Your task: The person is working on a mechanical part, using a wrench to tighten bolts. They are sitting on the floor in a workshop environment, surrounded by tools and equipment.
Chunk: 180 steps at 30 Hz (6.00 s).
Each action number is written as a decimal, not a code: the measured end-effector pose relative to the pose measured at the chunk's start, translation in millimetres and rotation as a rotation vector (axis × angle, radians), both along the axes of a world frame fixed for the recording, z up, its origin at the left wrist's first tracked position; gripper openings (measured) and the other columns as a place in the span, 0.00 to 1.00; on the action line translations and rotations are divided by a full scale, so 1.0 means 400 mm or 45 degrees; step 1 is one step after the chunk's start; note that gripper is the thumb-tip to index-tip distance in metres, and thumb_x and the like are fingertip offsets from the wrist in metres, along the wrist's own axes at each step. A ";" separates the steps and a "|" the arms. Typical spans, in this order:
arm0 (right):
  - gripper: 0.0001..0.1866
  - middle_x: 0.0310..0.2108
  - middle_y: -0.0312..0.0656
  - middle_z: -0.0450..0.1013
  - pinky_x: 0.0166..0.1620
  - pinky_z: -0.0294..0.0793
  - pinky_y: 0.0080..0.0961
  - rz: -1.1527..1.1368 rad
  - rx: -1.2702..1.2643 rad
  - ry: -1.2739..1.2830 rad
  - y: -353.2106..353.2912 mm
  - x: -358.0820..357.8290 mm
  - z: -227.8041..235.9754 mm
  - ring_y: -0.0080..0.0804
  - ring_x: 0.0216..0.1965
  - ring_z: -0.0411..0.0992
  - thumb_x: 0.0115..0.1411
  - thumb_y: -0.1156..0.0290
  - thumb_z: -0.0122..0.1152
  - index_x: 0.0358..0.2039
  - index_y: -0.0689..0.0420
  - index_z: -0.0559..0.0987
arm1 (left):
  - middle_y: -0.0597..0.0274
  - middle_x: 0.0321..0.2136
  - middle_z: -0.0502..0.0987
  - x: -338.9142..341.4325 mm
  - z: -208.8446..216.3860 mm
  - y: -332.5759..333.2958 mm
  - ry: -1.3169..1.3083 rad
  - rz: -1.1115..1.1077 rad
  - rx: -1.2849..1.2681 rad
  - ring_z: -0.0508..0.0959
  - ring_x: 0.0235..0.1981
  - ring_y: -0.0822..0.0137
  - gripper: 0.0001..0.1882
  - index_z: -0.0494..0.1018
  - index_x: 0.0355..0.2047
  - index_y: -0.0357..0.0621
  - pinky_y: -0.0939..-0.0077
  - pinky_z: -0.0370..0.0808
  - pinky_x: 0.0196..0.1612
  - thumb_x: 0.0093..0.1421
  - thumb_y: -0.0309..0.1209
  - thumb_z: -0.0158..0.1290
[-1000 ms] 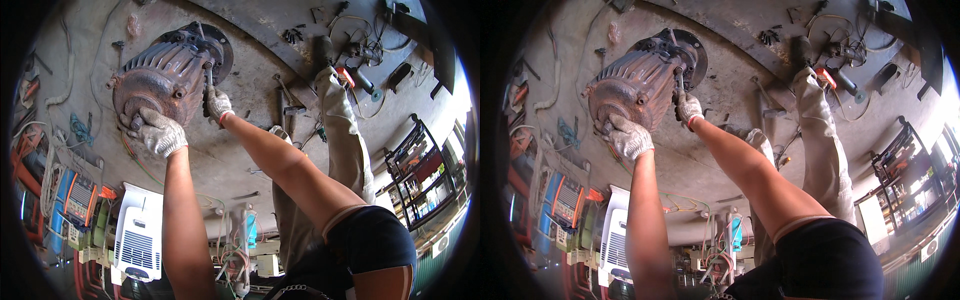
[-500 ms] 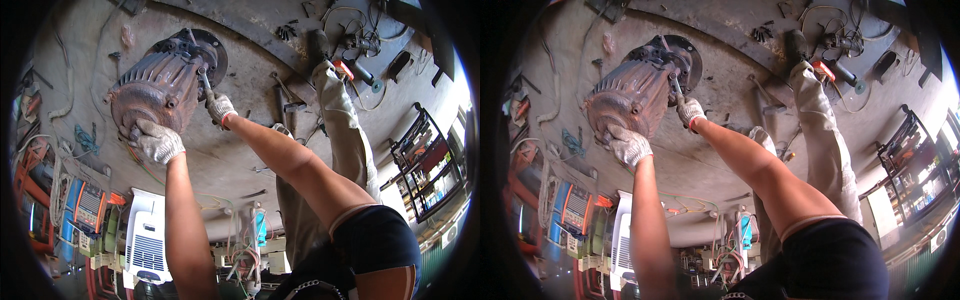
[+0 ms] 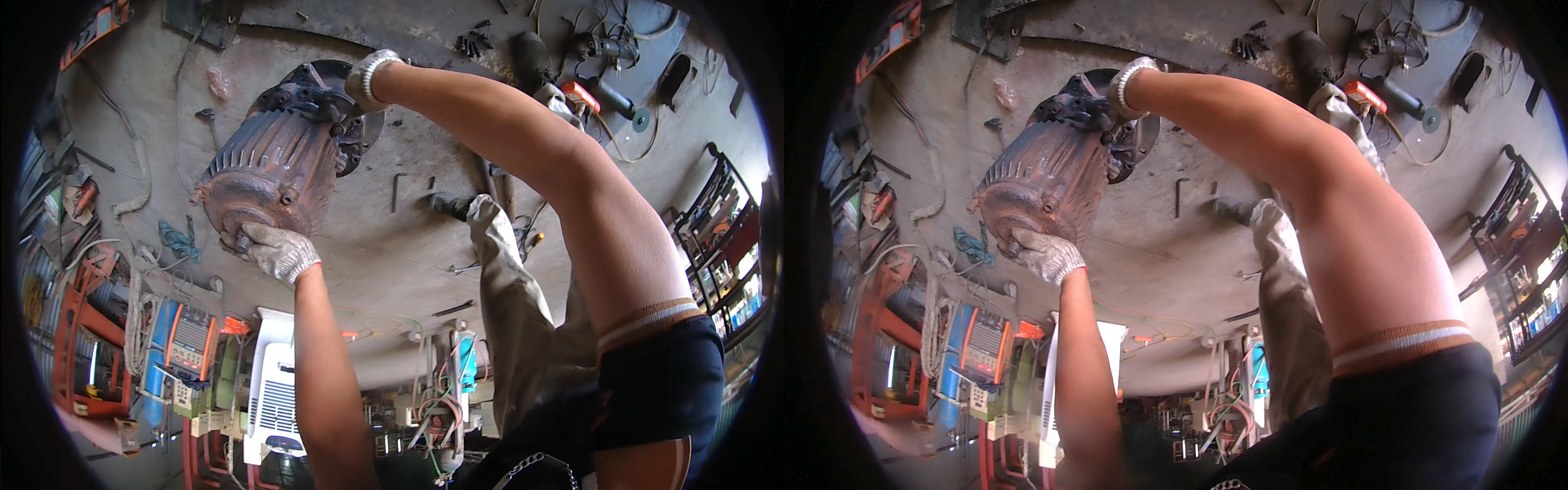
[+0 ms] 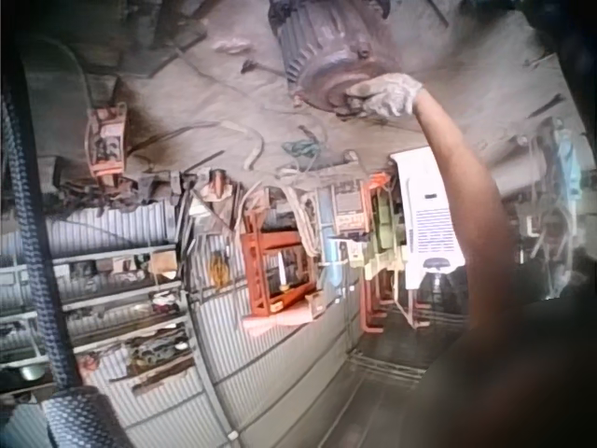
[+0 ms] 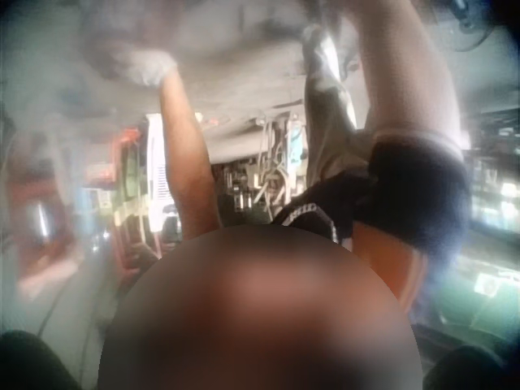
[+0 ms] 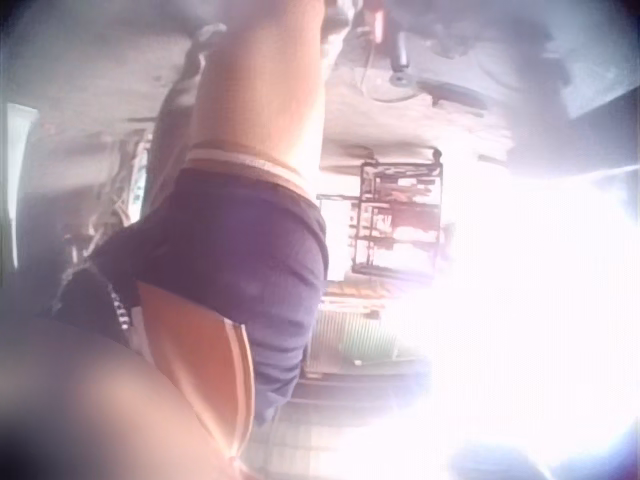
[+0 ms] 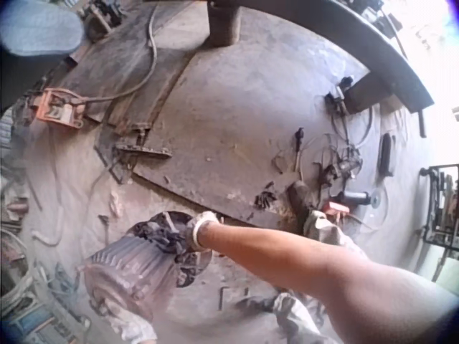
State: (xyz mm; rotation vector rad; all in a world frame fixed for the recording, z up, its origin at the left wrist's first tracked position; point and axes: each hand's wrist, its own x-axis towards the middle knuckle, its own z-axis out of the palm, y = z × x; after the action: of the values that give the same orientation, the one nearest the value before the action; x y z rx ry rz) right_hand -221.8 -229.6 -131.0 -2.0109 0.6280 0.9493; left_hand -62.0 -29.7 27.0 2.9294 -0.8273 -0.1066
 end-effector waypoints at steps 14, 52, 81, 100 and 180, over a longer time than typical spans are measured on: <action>0.28 0.39 0.50 0.81 0.46 0.77 0.43 -0.412 0.309 -0.320 0.158 -0.121 -0.054 0.49 0.40 0.79 0.67 0.42 0.51 0.42 0.56 0.83 | 0.25 0.55 0.69 0.031 -0.041 0.044 -0.144 -0.021 0.030 0.73 0.54 0.35 0.33 0.66 0.57 0.23 0.51 0.69 0.59 0.72 0.49 0.39; 0.22 0.19 0.39 0.70 0.26 0.69 0.31 -2.095 0.731 -0.184 0.626 0.088 -0.054 0.28 0.20 0.69 0.70 0.51 0.51 0.38 0.61 0.77 | 0.25 0.59 0.63 0.098 -0.065 0.125 -0.532 -0.393 0.702 0.71 0.57 0.33 0.27 0.55 0.66 0.34 0.48 0.72 0.57 0.71 0.33 0.41; 0.23 0.43 0.56 0.77 0.48 0.73 0.49 -1.297 0.603 -0.274 0.400 -0.124 -0.037 0.58 0.48 0.74 0.69 0.49 0.48 0.52 0.53 0.75 | 0.30 0.55 0.69 0.097 -0.055 0.126 -0.665 -0.448 0.736 0.73 0.56 0.35 0.27 0.60 0.64 0.32 0.51 0.74 0.56 0.68 0.33 0.47; 0.24 0.50 0.52 0.77 0.54 0.73 0.41 -0.809 1.293 0.003 0.574 -0.283 -0.150 0.51 0.52 0.75 0.70 0.51 0.46 0.50 0.56 0.81 | 0.54 0.72 0.50 0.111 0.009 0.103 0.546 0.458 -0.545 0.54 0.70 0.49 0.44 0.50 0.72 0.53 0.48 0.57 0.71 0.64 0.66 0.38; 0.25 0.28 0.51 0.77 0.28 0.75 0.39 -2.022 1.245 0.443 0.510 -0.245 -0.286 0.42 0.24 0.77 0.70 0.48 0.45 0.44 0.59 0.78 | 0.55 0.69 0.54 0.040 0.017 0.050 0.394 0.395 -0.288 0.61 0.66 0.52 0.42 0.45 0.71 0.51 0.49 0.62 0.68 0.65 0.58 0.43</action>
State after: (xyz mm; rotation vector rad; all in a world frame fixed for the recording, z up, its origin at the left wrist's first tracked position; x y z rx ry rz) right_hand -320.0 -25.8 -245.5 -0.1503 1.2698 0.3607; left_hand -46.0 -9.8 33.9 2.6896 -0.3133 -0.4000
